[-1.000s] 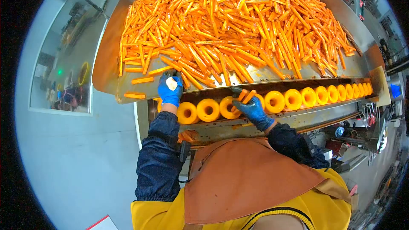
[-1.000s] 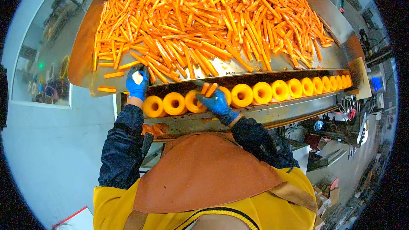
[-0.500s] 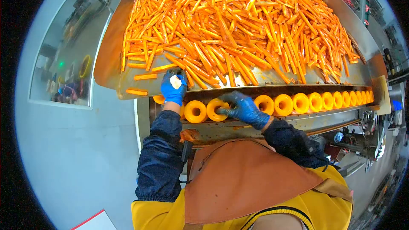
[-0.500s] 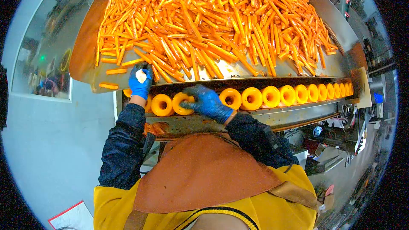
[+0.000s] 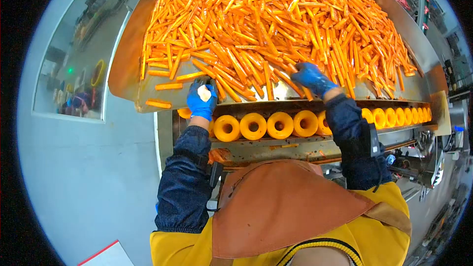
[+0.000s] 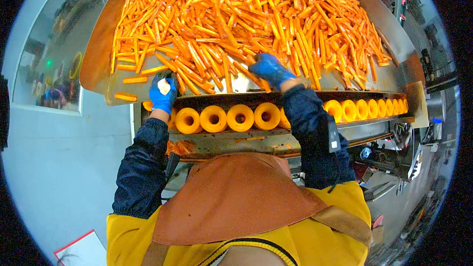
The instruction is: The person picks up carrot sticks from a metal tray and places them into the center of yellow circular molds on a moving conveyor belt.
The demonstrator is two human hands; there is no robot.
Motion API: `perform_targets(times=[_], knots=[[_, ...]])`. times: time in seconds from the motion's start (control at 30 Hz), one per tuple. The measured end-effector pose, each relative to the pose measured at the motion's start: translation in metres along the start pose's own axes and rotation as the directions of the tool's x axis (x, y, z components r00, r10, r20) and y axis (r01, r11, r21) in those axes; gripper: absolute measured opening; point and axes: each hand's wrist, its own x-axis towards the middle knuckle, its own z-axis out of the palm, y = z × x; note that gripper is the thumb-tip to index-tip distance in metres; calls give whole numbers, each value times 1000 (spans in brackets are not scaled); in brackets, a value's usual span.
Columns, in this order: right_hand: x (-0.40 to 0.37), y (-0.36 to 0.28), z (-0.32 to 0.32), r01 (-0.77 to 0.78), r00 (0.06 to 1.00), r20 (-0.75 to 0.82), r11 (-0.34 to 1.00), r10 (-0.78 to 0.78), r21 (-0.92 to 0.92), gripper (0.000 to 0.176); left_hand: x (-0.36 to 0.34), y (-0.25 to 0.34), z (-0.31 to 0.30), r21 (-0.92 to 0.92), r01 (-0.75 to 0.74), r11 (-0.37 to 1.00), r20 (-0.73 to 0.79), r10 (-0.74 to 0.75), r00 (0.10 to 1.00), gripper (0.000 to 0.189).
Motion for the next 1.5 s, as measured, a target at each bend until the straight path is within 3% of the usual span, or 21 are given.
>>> perform_targets(times=[0.1,0.2,0.27,0.33,0.43,0.47,0.5,0.53,0.63,0.67,0.73,0.93,0.97,1.0,1.07,1.17,1.2,1.27,1.33,1.4,1.5], knots=[[-10,26,14,56,963,-268,975,4,213,34,2,8,-7,-5,28,1000,24,-27,999,22],[-11,21,29,288,863,-429,958,-266,-14,34,0,-3,6,-7,-7,1000,-31,7,999,22],[4,24,56,360,821,-360,891,-444,-276,35,0,-3,5,-19,-17,1000,-36,16,999,22],[3,6,54,245,913,-251,924,-322,-294,38,1,-4,5,-17,-30,999,-31,30,999,21],[-14,-13,9,-83,996,-48,996,82,-38,43,1,-3,3,-18,-38,999,-29,37,999,20],[-12,9,10,32,985,-174,997,-20,71,39,3,-1,1,-35,-33,999,-43,32,999,20],[-29,6,7,71,990,-140,907,-13,416,36,1,1,0,-52,-25,998,-52,22,998,20],[-53,3,10,82,995,-100,699,-15,711,32,-1,-3,3,-22,-21,1000,-35,20,999,20],[-90,3,59,214,976,-166,475,-141,854,21,1,-6,6,17,-29,999,-11,29,1000,20],[-108,-2,59,56,998,-21,632,-64,773,24,2,2,-1,-2,-33,999,-17,33,999,20],[-104,27,100,155,981,-50,607,-187,779,26,2,5,-5,-25,-37,999,-37,36,999,20],[-98,-8,115,310,941,-332,575,-69,757,21,1,-1,2,-7,-16,1000,-17,16,1000,21],[-90,-14,123,224,961,-273,718,-50,659,23,1,-2,4,-8,-24,1000,-20,24,1000,21],[-88,-25,130,472,848,-484,727,-218,499,28,1,-4,5,-9,-30,1000,-24,30,999,21],[-76,-24,147,602,758,-441,775,-481,190,32,0,-6,5,-11,-42,999,-26,42,999,20],[-70,-32,120,553,833,-122,809,-540,197,37,1,2,-1,41,2,999,6,-2,1000,21],[-67,-35,109,437,898,-199,845,-392,309,34,1,5,-3,66,31,997,21,-32,999,21],[-47,-45,89,345,843,-462,936,-275,73,37,0,5,-4,60,30,998,21,-31,999,21],[-22,-38,82,328,814,-488,943,-316,-63,32,1,5,-4,27,13,1000,-17,-13,1000,22],[3,-19,85,306,912,-358,916,-203,260,30,0,4,-2,-35,-22,999,-89,19,996,22],[13,-33,48,229,918,-335,973,-214,4,35,1,5,0,-21,16,1000,-50,-17,999,21]])
